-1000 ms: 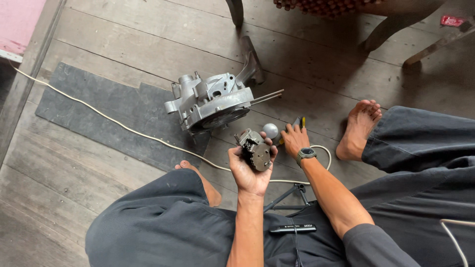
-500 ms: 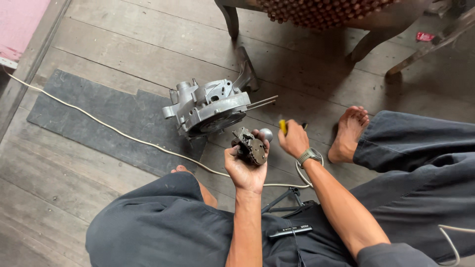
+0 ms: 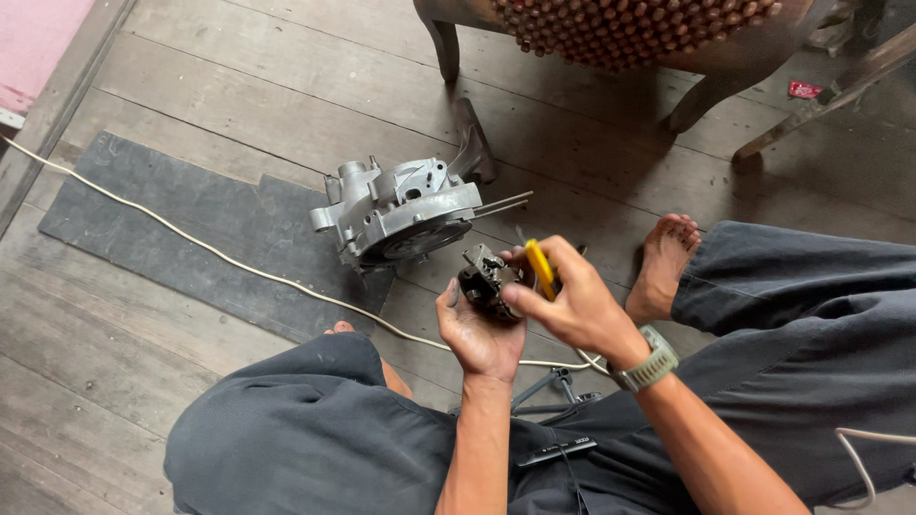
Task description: The person cleans a small mechanical part using a yellow brush and a yellow utility knife. They scrub various surfaces of the part and scrape specific areas while sitting on the floor.
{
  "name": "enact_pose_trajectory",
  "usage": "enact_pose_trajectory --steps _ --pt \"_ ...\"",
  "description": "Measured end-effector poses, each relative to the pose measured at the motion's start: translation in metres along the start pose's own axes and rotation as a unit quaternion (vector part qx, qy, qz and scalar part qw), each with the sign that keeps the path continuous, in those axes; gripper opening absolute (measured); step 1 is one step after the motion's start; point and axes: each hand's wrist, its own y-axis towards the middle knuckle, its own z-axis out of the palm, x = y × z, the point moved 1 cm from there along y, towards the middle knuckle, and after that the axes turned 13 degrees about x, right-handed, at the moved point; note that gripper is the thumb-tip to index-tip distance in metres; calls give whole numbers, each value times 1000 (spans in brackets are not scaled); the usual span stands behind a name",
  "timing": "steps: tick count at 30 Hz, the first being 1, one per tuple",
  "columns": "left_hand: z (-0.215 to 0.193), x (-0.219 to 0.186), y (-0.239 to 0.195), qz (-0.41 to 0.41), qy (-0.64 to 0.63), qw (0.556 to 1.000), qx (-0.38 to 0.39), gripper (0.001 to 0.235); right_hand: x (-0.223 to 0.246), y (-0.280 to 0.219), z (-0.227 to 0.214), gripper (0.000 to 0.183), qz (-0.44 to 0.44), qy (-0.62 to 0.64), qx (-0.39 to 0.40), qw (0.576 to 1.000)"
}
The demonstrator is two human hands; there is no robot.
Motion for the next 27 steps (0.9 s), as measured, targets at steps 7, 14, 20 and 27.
enact_pose_trajectory --steps 7,14,20,27 --pt "-11 13 -1 10 41 999 9 42 -19 -17 11 54 -10 -40 -13 999" --pt "0 13 -4 11 85 996 5 53 0 -17 8 49 -101 -79 -28 991" --pt "-2 10 -3 8 108 994 32 56 -4 -19 11 56 -136 -82 -13 987" --pt "-15 8 -2 0 81 995 62 58 4 -22 13 64 -147 -69 -17 987"
